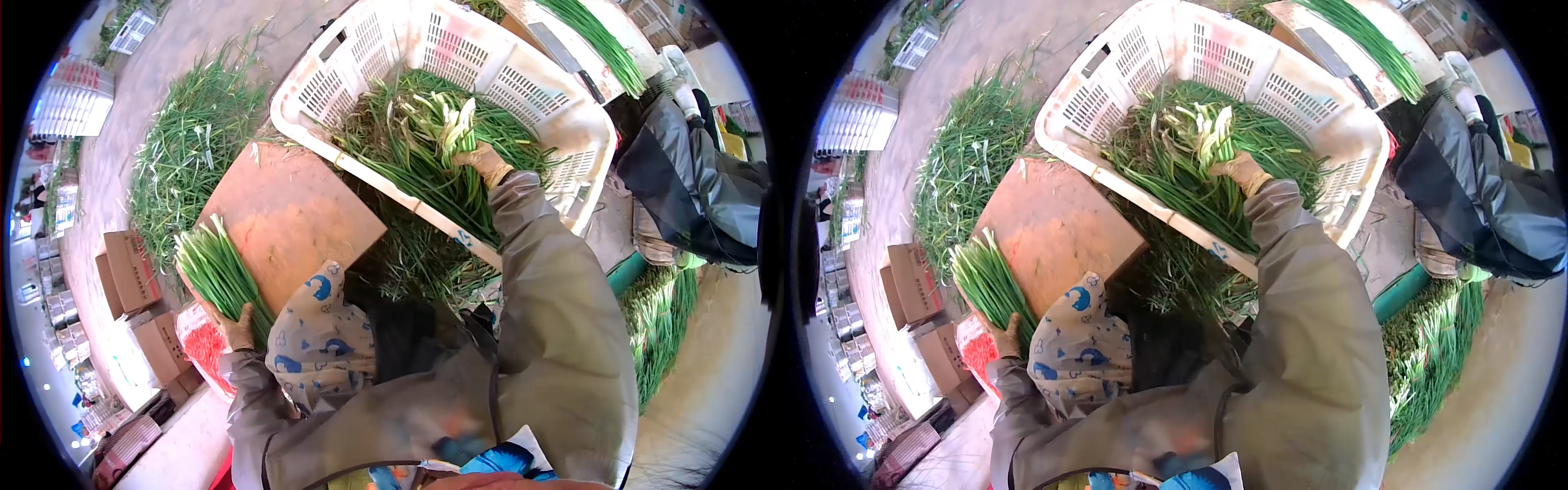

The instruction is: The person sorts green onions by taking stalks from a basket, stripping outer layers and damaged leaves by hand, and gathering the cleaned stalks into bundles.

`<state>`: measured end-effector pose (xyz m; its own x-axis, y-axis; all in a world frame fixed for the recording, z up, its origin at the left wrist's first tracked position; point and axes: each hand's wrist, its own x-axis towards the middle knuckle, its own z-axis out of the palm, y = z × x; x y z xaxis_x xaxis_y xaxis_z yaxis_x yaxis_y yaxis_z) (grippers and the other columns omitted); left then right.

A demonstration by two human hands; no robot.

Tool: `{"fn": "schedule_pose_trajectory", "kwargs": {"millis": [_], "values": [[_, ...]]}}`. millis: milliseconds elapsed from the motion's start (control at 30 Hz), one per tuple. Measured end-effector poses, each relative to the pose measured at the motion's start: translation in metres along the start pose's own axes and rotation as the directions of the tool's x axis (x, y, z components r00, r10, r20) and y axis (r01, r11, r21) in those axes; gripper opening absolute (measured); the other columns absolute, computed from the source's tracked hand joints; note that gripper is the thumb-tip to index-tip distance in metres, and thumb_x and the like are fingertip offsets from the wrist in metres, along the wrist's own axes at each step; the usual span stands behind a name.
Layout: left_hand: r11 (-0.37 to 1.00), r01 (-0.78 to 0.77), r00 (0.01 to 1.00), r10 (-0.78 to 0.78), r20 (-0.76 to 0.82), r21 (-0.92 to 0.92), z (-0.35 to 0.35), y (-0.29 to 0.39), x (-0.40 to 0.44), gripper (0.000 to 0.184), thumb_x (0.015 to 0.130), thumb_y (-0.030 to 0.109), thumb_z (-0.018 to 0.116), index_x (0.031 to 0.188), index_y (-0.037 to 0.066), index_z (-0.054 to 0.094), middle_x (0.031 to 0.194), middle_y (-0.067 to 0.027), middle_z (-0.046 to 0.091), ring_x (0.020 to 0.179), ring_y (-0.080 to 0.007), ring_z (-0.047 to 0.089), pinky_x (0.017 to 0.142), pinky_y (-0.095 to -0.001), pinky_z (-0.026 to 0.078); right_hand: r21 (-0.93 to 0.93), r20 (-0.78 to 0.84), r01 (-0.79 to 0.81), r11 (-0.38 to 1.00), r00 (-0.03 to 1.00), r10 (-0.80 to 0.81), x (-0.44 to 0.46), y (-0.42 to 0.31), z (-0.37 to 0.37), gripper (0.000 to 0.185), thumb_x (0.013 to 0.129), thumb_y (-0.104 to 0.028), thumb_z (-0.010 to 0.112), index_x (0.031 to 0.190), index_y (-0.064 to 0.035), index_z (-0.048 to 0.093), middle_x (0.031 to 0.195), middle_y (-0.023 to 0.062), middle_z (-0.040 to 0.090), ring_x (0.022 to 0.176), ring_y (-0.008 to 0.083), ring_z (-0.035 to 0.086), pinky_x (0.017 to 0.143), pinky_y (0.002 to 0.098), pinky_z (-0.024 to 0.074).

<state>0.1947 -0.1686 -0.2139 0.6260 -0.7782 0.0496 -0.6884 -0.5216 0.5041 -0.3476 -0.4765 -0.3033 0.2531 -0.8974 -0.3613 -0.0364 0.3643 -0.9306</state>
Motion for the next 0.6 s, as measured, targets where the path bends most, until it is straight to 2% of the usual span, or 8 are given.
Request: {"fn": "schedule_pose_trajectory", "kwargs": {"millis": [133, 200, 233, 367, 400, 467, 533, 600], "values": [[0.978, -0.15, 0.96, 0.179, -0.215, 0.146, -0.039, 0.082, -0.002, 0.087, 0.07, 0.027, 0.073, 0.137, 0.001, 0.023, 0.136, -0.022, 0.027, 0.126, -0.0338, 0.028, 0.104, -0.0402, 0.024, 0.169, -0.065, 0.006, 0.986, 0.998, 0.005, -0.041, -0.026, 0.002, 0.033, 0.067, 0.0, 0.068, 0.099, -0.0004, 0.061, 0.089, 0.0035, 0.063, 0.077, 0.0132, 0.057, 0.074, 0.0291, 0.0463], [0.824, -0.167, 0.979, 0.206, 0.011, -0.541, -0.038, 0.215, -0.023, 0.069, 0.077, 0.013, 0.064, 0.135, 0.001, 0.027, 0.134, -0.0203, 0.032, 0.123, -0.0314, 0.033, 0.103, -0.039, 0.028, 0.151, -0.077, 0.084, 0.985, 0.994, -0.073, -0.056, -0.026, 0.0, 0.035, 0.067, 0.001, 0.068, 0.102, -0.0003, 0.06, 0.092, 0.0021, 0.063, 0.081, 0.0128, 0.057, 0.076, 0.0277, 0.0455], [0.759, -0.286, 0.905, 0.414, 0.096, -0.585, -0.002, 0.202, -0.021, 0.058, 0.081, 0.0, 0.052, 0.134, 0.0, 0.029, 0.132, -0.0168, 0.037, 0.119, -0.0274, 0.04, 0.1, -0.0361, 0.032, 0.196, -0.057, 0.082, 0.977, 0.996, -0.072, -0.059, -0.022, 0.0, 0.039, 0.067, 0.003, 0.07, 0.104, -0.0011, 0.059, 0.095, 0.0012, 0.062, 0.084, 0.013, 0.056, 0.078, 0.0276, 0.0449], [0.765, -0.348, 0.619, 0.622, 0.479, -0.543, 0.118, 0.334, -0.061, 0.086, 0.069, 0.025, 0.072, 0.135, -0.002, 0.024, 0.134, -0.0173, 0.033, 0.122, -0.0294, 0.035, 0.102, -0.0342, 0.03, 0.186, 0.012, 0.093, 0.978, 0.995, -0.097, -0.083, -0.04, 0.022, 0.044, 0.066, 0.004, 0.072, 0.107, -0.0016, 0.058, 0.099, 0.0016, 0.061, 0.087, 0.0126, 0.056, 0.08, 0.0278, 0.0449], [0.697, -0.134, 0.671, 0.587, 0.453, -0.704, 0.166, 0.343, -0.071, 0.104, 0.056, 0.033, 0.081, 0.135, 0.0, 0.024, 0.135, -0.0162, 0.033, 0.122, -0.0305, 0.035, 0.1, -0.0356, 0.031, 0.221, 0.049, 0.052, 0.974, 0.997, -0.064, -0.09, -0.045, 0.027, 0.047, 0.067, 0.002, 0.072, 0.111, -0.0018, 0.056, 0.102, 0.0021, 0.06, 0.089, 0.0122, 0.055, 0.081, 0.0276, 0.0448], [0.616, -0.26, 0.705, 0.647, 0.29, -0.743, 0.186, 0.387, -0.078, 0.088, 0.066, 0.027, 0.077, 0.134, 0.001, 0.028, 0.137, -0.0188, 0.027, 0.124, -0.0264, 0.032, 0.102, -0.035, 0.027, 0.378, 0.043, 0.052, 0.924, 0.996, -0.074, -0.09, -0.029, 0.034, 0.054, 0.066, -0.001, 0.074, 0.115, -0.0033, 0.052, 0.106, 0.0019, 0.059, 0.094, 0.013, 0.054, 0.083, 0.0292, 0.045], [0.416, 0.258, 0.664, 0.579, 0.473, -0.872, 0.236, 0.396, -0.074, 0.064, 0.075, 0.022, 0.071, 0.126, 0.001, 0.04, 0.13, -0.0145, 0.037, 0.117, -0.0262, 0.041, 0.097, -0.0349, 0.033, -0.294, 0.014, 0.124, 0.948, 0.992, -0.125, -0.083, -0.012, 0.029, 0.069, 0.058, -0.018, 0.08, 0.119, -0.006, 0.049, 0.112, 0.0101, 0.056, 0.102, 0.0249, 0.052, 0.088, 0.0343, 0.0422], [0.537, -0.19, 0.797, 0.573, 0.19, -0.822, 0.253, 0.395, -0.084, 0.04, 0.081, 0.015, 0.064, 0.116, 0.001, 0.049, 0.125, -0.0117, 0.044, 0.111, -0.0247, 0.046, 0.092, -0.0338, 0.037, -0.887, -0.026, 0.071, 0.457, 0.979, -0.203, -0.122, -0.074, 0.042, 0.079, 0.053, -0.026, 0.081, 0.121, -0.0064, 0.046, 0.121, 0.0166, 0.048, 0.11, 0.0342, 0.046, 0.093, 0.038, 0.0384]]}}
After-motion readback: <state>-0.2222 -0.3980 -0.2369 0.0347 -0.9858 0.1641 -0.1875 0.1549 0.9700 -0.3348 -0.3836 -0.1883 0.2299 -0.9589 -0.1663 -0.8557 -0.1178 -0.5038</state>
